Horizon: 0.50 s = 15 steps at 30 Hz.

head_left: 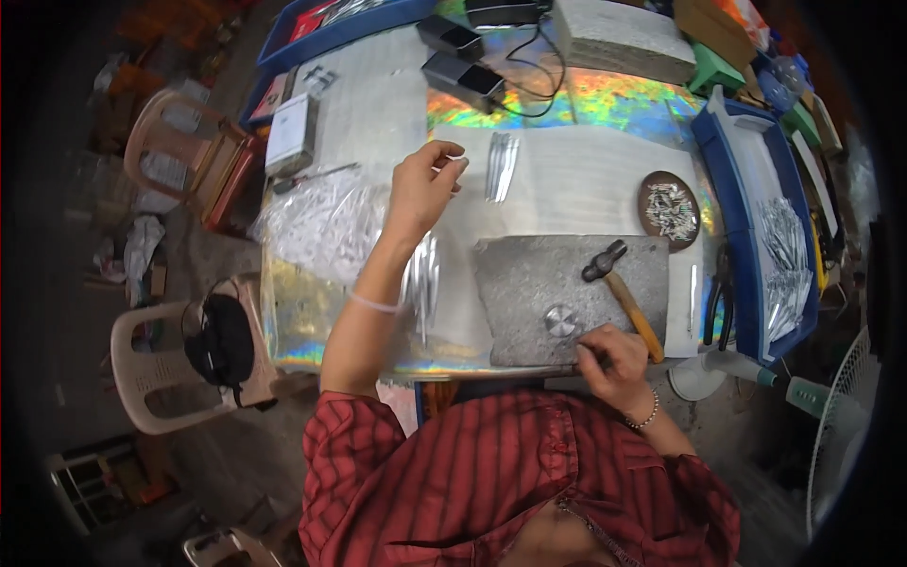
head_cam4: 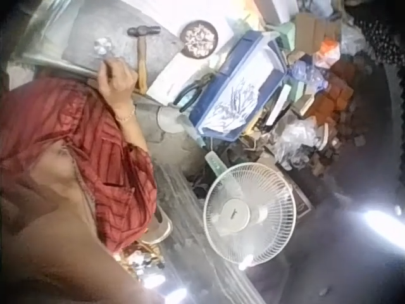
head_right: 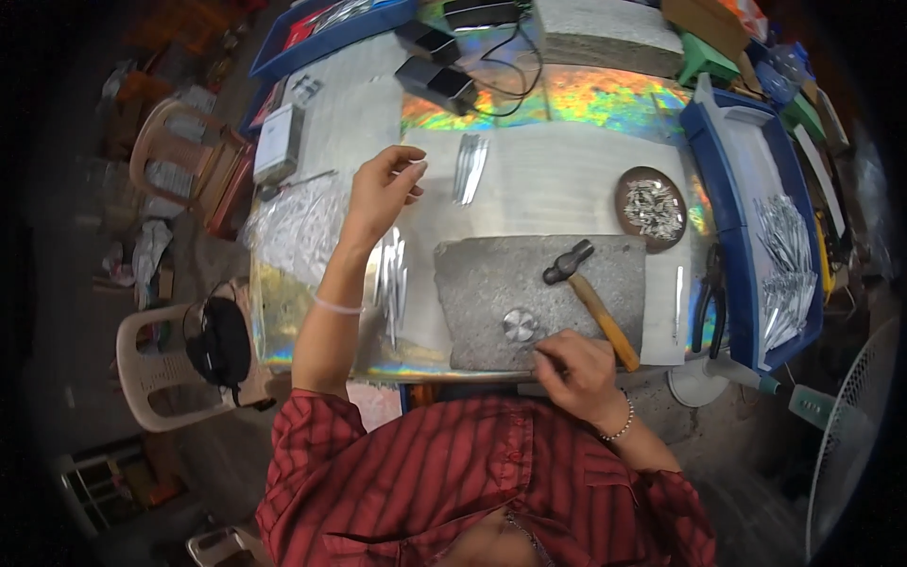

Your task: The recorder is using a small hammer and pins to assemble thin metal strips on a workbench.

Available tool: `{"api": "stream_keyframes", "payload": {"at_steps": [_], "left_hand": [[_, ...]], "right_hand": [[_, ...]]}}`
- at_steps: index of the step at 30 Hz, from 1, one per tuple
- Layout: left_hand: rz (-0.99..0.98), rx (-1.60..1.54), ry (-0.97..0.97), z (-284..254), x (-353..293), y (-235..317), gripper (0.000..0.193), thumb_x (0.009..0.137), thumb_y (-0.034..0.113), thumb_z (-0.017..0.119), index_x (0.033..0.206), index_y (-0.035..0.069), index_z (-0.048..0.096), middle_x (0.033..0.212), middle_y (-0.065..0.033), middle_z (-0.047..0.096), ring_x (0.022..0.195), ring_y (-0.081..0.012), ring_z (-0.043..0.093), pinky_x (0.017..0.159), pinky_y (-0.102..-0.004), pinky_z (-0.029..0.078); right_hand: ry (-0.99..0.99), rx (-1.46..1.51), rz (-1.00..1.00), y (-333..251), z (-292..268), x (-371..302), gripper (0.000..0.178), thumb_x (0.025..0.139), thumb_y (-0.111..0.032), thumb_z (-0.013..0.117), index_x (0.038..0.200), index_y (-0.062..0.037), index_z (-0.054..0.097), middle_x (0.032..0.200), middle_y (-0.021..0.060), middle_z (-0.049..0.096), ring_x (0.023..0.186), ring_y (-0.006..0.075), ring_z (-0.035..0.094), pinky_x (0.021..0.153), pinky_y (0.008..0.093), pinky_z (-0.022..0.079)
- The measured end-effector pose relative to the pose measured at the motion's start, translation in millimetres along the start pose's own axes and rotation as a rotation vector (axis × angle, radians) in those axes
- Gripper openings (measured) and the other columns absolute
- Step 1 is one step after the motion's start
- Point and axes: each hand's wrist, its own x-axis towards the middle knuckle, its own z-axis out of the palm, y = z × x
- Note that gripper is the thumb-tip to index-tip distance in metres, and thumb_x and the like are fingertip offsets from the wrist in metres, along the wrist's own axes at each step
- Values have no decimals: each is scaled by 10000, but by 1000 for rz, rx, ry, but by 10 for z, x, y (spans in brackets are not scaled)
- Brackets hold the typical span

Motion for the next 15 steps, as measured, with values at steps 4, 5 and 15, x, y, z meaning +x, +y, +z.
{"api": "stream_keyframes", "payload": {"at_steps": [4, 5, 15], "left_hand": [[-122, -73, 88, -438, -732, -43, 164, 833, 81, 582, 956, -21, 622, 753, -65, 632, 596, -106, 595, 537, -228, 484], [-164, -48, 103, -510, -904, -127, 157, 834, 71, 578, 952, -22, 623, 752, -61, 630, 591, -104, 591, 535, -223, 480], [-86, 553, 189, -414, -1299, -410, 202, 770, 68, 561, 963, 14, 588, 772, -192, 621, 712, -366, 605, 647, -444, 474]], "right_hand": [[12, -34, 36, -31, 15, 17, 94, 722, -3, 634, 795, -11, 576, 641, 82, 549, 464, 188, 526, 446, 285, 395], [22, -50, 14, -29, 27, 29, 94, 722, 3, 636, 794, -10, 577, 637, 80, 545, 452, 181, 515, 438, 284, 385], [71, -72, 35, -67, 107, -3, 81, 734, 20, 637, 786, -7, 581, 599, 70, 523, 424, 139, 489, 413, 255, 354]]}}
